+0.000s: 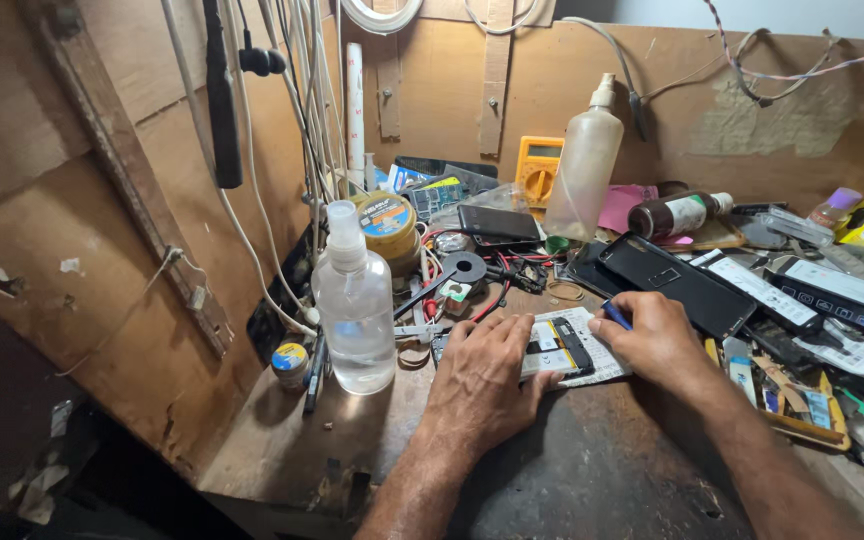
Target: The person uses a small blue tool to carefully scrape and clean the surface of a rectangular electronic component on a cluttered workbench. The hands remain steady while the tool is moved across the component's surface in short strokes.
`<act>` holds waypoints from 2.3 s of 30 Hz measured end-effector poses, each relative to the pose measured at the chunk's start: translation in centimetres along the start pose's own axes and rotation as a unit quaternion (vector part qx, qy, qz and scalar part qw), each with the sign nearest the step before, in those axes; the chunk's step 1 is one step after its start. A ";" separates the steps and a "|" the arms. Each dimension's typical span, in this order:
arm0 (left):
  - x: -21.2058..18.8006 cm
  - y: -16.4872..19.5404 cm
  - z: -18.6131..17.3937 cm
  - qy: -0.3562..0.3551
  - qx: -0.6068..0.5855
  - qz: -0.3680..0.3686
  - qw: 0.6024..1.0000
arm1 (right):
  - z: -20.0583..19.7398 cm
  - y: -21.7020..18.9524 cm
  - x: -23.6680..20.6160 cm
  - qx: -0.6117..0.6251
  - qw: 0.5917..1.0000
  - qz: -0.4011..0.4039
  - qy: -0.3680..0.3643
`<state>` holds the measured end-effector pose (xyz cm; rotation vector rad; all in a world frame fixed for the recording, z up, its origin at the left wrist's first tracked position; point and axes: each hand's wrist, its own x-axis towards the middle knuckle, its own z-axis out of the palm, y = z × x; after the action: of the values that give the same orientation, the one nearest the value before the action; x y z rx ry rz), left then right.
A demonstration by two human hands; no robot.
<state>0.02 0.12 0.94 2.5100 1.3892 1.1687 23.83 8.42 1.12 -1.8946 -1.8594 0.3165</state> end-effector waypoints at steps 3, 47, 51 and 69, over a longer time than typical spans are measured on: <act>0.0 0.0 0.0 0.008 0.004 0.008 1.000 | 0.3 -0.1 0.1 -0.004 1.000 0.008 0.001; 0.0 0.2 0.0 0.015 0.002 0.006 1.000 | 1.2 -2.7 -1.1 0.037 0.973 -0.225 0.041; 0.1 0.2 0.1 0.016 0.007 0.010 1.000 | 1.0 -2.7 -1.3 0.059 0.974 -0.216 0.029; 0.0 0.1 0.1 0.014 0.005 0.007 1.000 | 1.6 -1.5 -0.5 0.081 0.979 -0.182 0.055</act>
<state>0.18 0.10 0.91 2.5236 1.3913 1.2068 21.74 8.18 0.37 -1.4031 -1.9915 0.2274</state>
